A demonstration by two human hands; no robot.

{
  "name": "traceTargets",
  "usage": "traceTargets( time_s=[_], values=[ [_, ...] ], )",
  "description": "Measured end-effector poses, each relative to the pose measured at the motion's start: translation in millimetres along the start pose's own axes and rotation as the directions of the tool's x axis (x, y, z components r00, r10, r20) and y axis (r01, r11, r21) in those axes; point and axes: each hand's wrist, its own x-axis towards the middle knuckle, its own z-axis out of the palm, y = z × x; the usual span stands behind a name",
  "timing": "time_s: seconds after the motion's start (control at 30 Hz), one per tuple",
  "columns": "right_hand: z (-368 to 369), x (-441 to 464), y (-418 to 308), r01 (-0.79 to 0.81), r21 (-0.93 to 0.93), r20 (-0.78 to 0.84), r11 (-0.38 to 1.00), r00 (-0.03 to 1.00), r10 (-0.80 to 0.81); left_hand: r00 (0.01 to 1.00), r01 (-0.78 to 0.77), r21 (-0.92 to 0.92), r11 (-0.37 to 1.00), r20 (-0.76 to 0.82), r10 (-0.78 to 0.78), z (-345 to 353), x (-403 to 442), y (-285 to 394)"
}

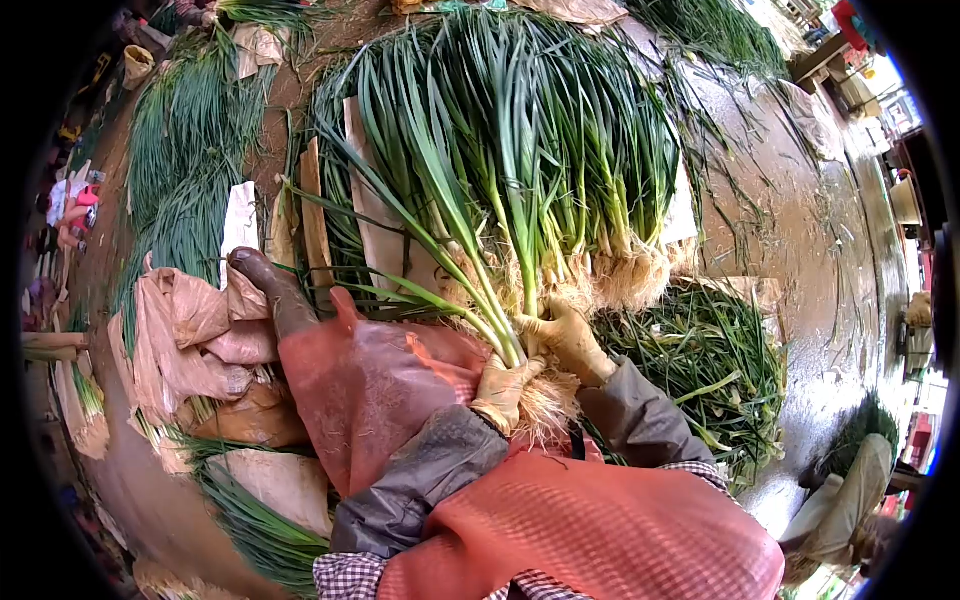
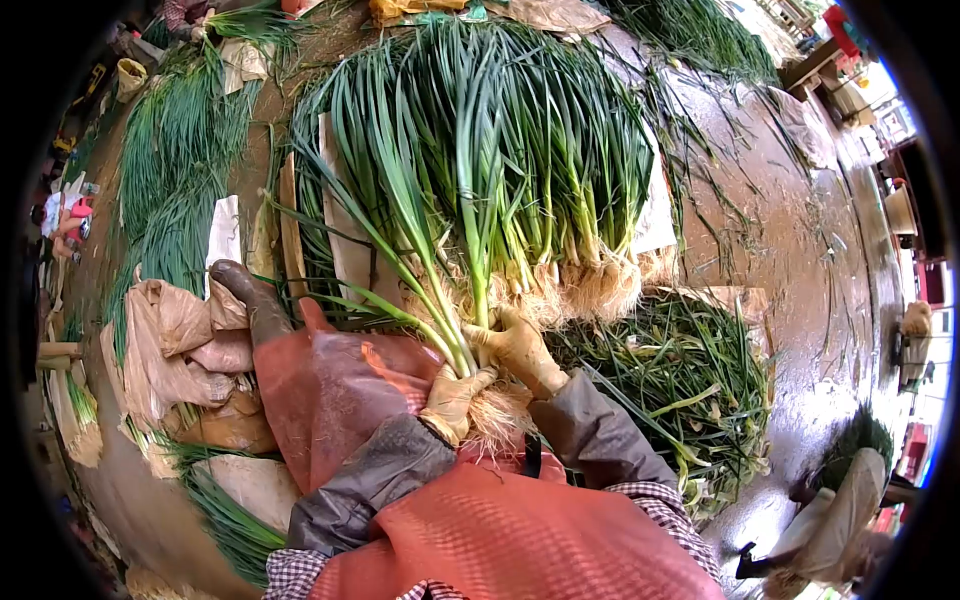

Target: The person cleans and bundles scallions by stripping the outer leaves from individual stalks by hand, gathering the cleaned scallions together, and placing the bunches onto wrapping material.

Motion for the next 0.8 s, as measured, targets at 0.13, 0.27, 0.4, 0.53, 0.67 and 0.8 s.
traceTargets(
  time_s=[0.13, 0.27, 0.4, 0.53, 0.67, 0.8],
  values=[
    [-2, 2, 9, 0.007, 0.254, 0.026, 0.967, 1.000, -0.014, 0.995, 0.097, -0.013, 0.995, 0.042, -0.096, -4, -5, 0],
    [-33, -47, 11, -0.078, 0.463, 0.085, 0.883, 0.995, 0.043, 0.998, 0.008, 0.077, 0.997, 0.061, -0.013, -5, -4, 4],
    [-62, -50, 12, -0.012, 0.247, -0.007, 0.969, 1.000, 0.014, 0.987, 0.138, -0.125, 0.982, 0.105, -0.125, -10, -9, 3],
    [-25, -8, 32, 0.072, -0.089, 0.084, 0.993, 0.994, -0.064, 0.996, 0.073, -0.002, 0.997, 0.049, -0.073, -17, -8, -7],
    [-21, -4, 43, 0.228, -0.429, 0.196, 0.874, 0.968, -0.156, 0.944, -0.087, 0.260, 0.962, 0.330, -0.004, -65, -12, -10],
    [-32, -37, 9, 0.266, -0.527, 0.116, 0.807, 0.964, -0.241, 0.907, 0.254, 0.079, 0.964, 0.325, -0.266, 9, -10, 12]
  ],
)
